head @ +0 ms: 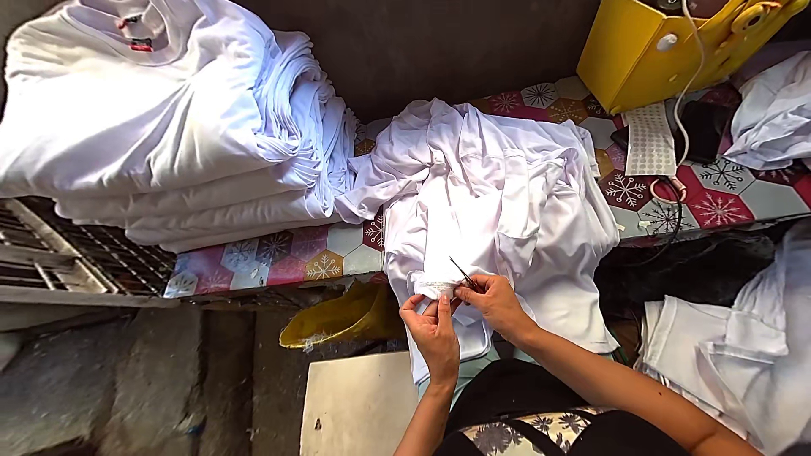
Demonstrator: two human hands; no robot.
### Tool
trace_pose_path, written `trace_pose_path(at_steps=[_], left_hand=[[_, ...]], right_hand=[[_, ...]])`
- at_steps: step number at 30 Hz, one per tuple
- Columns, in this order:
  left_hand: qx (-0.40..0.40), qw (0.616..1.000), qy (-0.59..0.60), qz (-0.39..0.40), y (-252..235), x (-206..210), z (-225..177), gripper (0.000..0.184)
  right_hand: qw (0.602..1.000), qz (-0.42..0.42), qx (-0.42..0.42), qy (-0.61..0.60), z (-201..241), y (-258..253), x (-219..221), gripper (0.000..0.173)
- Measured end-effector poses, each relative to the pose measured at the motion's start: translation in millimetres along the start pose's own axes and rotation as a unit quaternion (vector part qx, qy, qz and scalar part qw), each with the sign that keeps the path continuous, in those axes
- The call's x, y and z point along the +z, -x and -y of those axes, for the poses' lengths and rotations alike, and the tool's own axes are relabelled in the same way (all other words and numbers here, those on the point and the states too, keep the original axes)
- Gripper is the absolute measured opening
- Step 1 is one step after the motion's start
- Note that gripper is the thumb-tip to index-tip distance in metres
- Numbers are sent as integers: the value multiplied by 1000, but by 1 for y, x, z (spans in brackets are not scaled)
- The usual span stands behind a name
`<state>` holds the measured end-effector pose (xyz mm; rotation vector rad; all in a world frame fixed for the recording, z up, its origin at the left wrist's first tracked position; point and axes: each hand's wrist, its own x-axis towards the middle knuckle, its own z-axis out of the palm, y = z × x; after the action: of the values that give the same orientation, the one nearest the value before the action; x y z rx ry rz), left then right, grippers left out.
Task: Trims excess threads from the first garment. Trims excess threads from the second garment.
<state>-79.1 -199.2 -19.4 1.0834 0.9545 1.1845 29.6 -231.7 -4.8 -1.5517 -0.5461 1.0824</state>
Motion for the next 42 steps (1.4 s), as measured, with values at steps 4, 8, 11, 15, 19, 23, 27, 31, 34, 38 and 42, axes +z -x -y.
trace_pose_path(at_steps=[4, 8, 11, 15, 19, 23, 27, 31, 34, 38, 42], left_hand=[[97, 993, -48, 52, -3, -6, 5, 25], [221, 948, -209, 96, -8, -19, 20, 21], [272, 923, -257, 95, -12, -20, 25, 13], [301, 909, -273, 94, -21, -19, 28, 10], [148, 969, -179, 85, -22, -10, 16, 8], [-16, 996, -67, 56, -22, 0, 3, 7], [-145, 989, 29, 15, -18, 11, -5, 12], [-170, 985, 39, -1, -12, 18, -7, 15], [-168, 985, 36, -12, -9, 19, -6, 15], [-172, 984, 31, -14, -7, 23, -1, 17], [-169, 984, 49, -15, -7, 23, 0, 19]], right_hand=[[998, 50, 17, -20, 6, -1, -8, 13], [987, 74, -49, 133, 11, 3, -18, 16], [961, 84, -97, 247, 20, 9, -20, 20], [973, 105, -98, 180, 16, 4, -20, 19], [986, 135, -30, -88, -2, 7, -30, 34], [970, 200, 64, -122, -28, 18, -34, 49], [957, 208, 124, -161, -34, 14, -24, 50], [943, 213, 146, -211, -29, 8, -22, 53], [933, 205, 163, -249, -26, 9, -19, 54], [920, 161, 204, -293, -26, 14, -11, 53], [961, 84, 138, -226, -18, 23, -10, 50]])
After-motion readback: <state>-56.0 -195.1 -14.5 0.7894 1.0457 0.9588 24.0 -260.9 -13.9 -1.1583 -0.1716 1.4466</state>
